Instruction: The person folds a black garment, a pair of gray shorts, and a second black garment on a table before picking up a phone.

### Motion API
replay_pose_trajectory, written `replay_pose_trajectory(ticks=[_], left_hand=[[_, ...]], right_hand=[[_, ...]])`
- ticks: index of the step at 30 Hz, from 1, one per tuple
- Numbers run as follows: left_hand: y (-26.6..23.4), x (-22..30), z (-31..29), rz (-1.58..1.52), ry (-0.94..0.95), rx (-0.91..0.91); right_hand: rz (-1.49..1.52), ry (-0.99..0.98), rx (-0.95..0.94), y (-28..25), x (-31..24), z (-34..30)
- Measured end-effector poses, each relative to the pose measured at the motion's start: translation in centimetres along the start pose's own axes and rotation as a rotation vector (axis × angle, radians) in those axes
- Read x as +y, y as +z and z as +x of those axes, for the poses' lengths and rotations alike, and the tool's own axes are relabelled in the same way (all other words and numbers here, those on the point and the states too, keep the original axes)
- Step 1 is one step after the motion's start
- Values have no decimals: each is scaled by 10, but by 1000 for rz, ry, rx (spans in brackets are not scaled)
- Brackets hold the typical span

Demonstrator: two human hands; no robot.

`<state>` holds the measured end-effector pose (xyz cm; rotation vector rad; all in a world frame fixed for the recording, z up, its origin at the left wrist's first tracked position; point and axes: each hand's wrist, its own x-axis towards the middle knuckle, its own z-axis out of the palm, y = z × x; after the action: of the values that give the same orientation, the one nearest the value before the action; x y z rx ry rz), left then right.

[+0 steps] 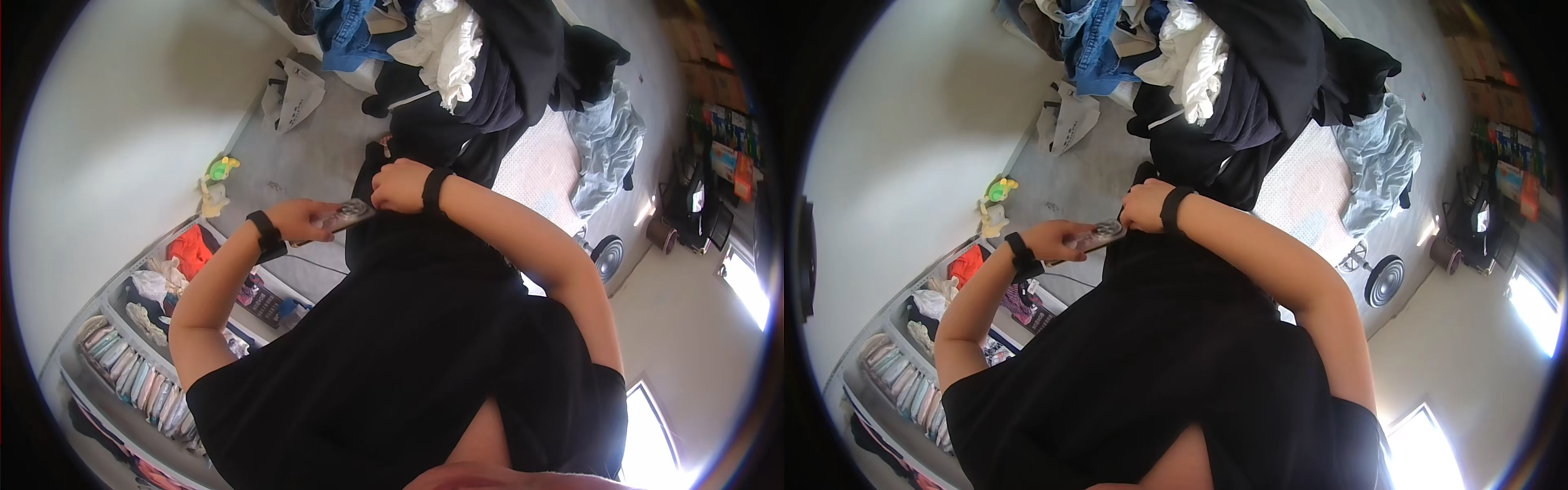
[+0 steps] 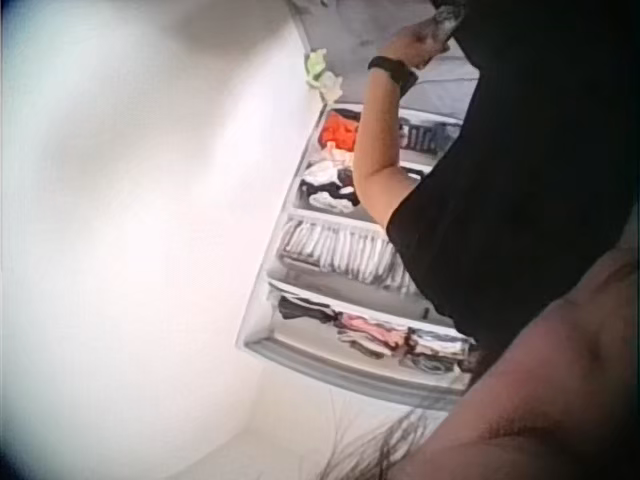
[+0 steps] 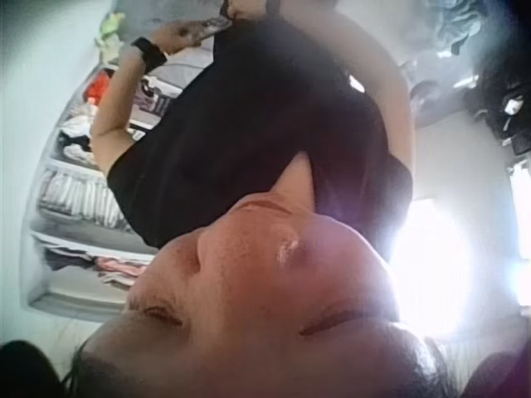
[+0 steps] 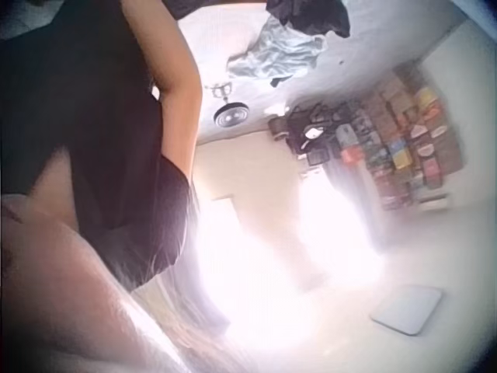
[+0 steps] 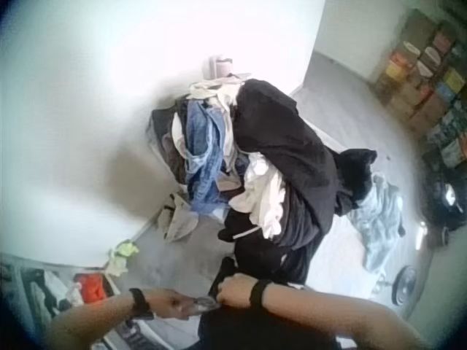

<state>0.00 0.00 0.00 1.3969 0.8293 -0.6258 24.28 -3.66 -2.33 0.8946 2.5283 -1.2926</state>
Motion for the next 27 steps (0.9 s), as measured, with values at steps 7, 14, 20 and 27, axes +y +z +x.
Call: replay_pose_trajectory(ticks=[7, 14, 20, 27], left_hand=[[-25, 6, 23, 309, 72, -94], [5, -45, 81, -48, 73, -191], [-6, -26, 82, 212, 75, -248], [-9, -30, 99, 284, 162, -376]], right_hand=[[-287, -124, 382, -9, -1, 17], [-279, -115, 408, -9, -11, 17], [-257, -42, 462, 9, 0, 16], [-311, -139, 528, 0, -17, 19]])
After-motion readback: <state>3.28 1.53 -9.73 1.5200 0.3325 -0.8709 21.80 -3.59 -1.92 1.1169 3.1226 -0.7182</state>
